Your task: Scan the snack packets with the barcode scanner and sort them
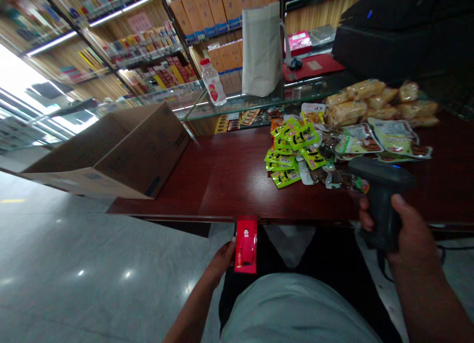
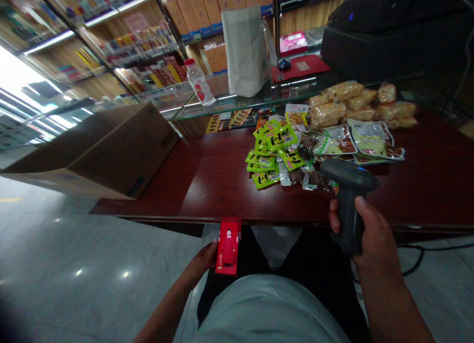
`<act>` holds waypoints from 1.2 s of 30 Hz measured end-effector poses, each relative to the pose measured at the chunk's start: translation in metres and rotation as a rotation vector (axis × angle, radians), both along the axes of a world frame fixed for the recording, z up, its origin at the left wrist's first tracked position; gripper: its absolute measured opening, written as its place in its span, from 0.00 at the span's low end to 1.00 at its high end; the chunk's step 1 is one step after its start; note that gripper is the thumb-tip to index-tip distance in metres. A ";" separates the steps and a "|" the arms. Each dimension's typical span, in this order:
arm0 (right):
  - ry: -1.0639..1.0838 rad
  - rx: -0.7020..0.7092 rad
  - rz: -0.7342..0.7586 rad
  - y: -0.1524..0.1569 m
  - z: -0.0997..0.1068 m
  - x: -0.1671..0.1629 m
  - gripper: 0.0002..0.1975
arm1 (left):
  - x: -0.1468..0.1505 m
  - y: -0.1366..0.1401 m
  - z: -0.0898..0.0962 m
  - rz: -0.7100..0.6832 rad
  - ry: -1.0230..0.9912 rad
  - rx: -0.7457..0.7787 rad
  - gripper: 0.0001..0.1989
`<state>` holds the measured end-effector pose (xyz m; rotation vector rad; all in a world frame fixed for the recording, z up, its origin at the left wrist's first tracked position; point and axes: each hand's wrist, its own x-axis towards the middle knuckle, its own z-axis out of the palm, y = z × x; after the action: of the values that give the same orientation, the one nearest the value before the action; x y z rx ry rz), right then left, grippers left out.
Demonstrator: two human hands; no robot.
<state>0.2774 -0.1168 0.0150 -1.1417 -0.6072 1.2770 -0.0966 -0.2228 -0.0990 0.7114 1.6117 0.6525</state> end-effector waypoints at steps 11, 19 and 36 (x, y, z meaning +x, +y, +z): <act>0.074 -0.031 0.004 0.002 -0.001 0.000 0.26 | -0.008 0.003 -0.005 0.016 -0.034 -0.024 0.38; 0.064 -0.038 0.006 0.002 -0.005 0.001 0.25 | -0.007 0.003 -0.002 0.023 -0.036 -0.022 0.38; 0.065 -0.004 0.002 0.003 -0.005 0.003 0.25 | 0.011 0.002 0.005 -0.021 0.172 0.031 0.24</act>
<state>0.2800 -0.1137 0.0096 -1.0989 -0.5580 1.3128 -0.0858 -0.2211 -0.0945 0.8249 1.7517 0.6157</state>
